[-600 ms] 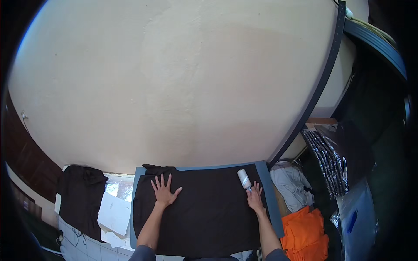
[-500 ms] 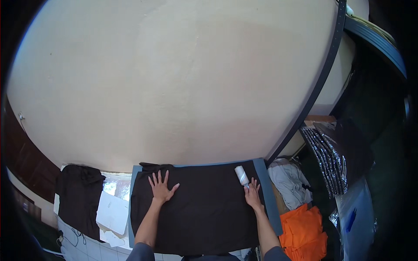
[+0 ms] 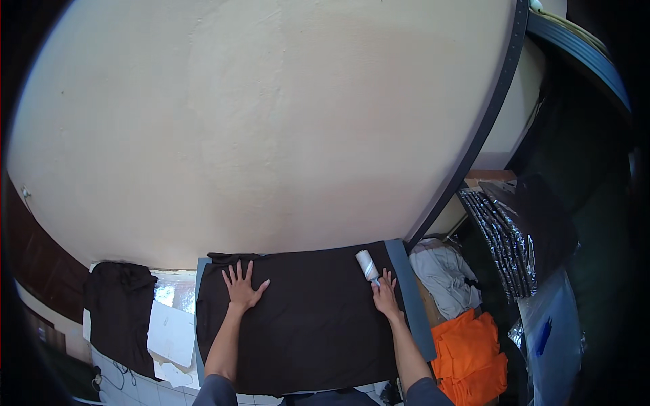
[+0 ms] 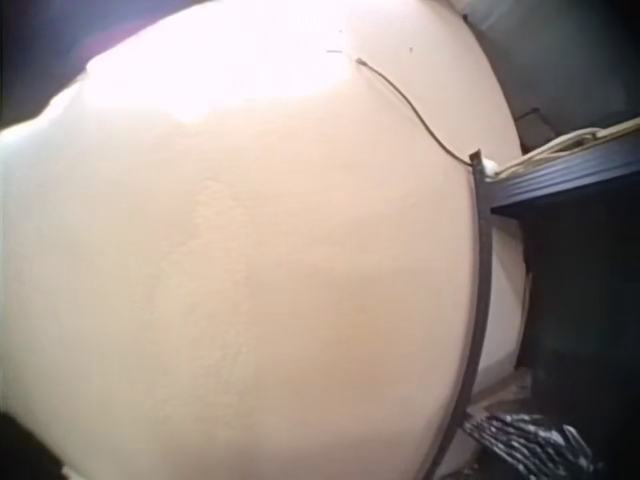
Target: Cleaning a garment with a lint roller and aligning a design film on it for printing.
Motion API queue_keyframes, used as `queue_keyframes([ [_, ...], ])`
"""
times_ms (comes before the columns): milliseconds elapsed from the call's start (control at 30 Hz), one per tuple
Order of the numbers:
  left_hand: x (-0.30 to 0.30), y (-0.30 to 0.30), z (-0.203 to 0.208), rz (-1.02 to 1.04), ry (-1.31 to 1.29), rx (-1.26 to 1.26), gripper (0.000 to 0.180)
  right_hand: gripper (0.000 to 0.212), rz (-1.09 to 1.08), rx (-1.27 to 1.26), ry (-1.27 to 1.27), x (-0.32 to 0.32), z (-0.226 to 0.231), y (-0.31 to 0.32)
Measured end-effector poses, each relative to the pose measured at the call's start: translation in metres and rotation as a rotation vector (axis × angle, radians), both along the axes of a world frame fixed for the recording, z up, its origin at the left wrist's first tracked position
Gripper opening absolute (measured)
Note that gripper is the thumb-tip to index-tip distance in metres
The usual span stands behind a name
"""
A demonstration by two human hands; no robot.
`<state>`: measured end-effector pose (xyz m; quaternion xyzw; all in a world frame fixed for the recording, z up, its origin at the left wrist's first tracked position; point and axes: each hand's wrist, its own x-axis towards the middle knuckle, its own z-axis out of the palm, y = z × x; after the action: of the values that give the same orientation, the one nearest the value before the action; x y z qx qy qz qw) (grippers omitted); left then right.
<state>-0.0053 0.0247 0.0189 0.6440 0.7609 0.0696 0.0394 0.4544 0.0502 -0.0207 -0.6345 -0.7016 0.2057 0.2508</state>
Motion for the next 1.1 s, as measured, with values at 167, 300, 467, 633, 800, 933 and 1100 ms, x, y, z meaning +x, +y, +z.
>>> queue_keyframes([
  [167,0.0009,0.0015,-0.0006,0.001,-0.009,0.021,0.099,0.041,-0.002,0.009,-0.002,0.0019,-0.0018,0.0014],
  [300,-0.0001,0.0009,-0.0014,0.001,0.007,0.009,0.098,0.041,0.001,0.013,0.002,0.001,-0.0013,0.002],
  [467,-0.0001,0.0015,-0.0024,0.002,0.008,0.023,0.098,0.04,0.016,0.016,-0.015,0.002,-0.002,0.0027],
  [633,-0.0008,0.0014,-0.0032,-0.001,0.011,0.034,0.097,0.039,0.012,0.024,0.011,0.0015,-0.0023,0.0017],
  [800,-0.0013,0.0004,-0.0041,-0.002,0.018,0.053,0.097,0.04,0.004,0.013,0.014,0.0012,-0.0055,0.0021],
  [933,-0.0003,0.001,-0.0008,0.005,0.008,0.032,0.097,0.04,0.008,0.012,0.016,0.0015,-0.0036,0.0023],
  [1100,0.0024,-0.0009,-0.0006,-0.011,-0.018,0.084,0.097,0.041,0.01,0.06,0.005,0.0018,0.0032,-0.0031],
])
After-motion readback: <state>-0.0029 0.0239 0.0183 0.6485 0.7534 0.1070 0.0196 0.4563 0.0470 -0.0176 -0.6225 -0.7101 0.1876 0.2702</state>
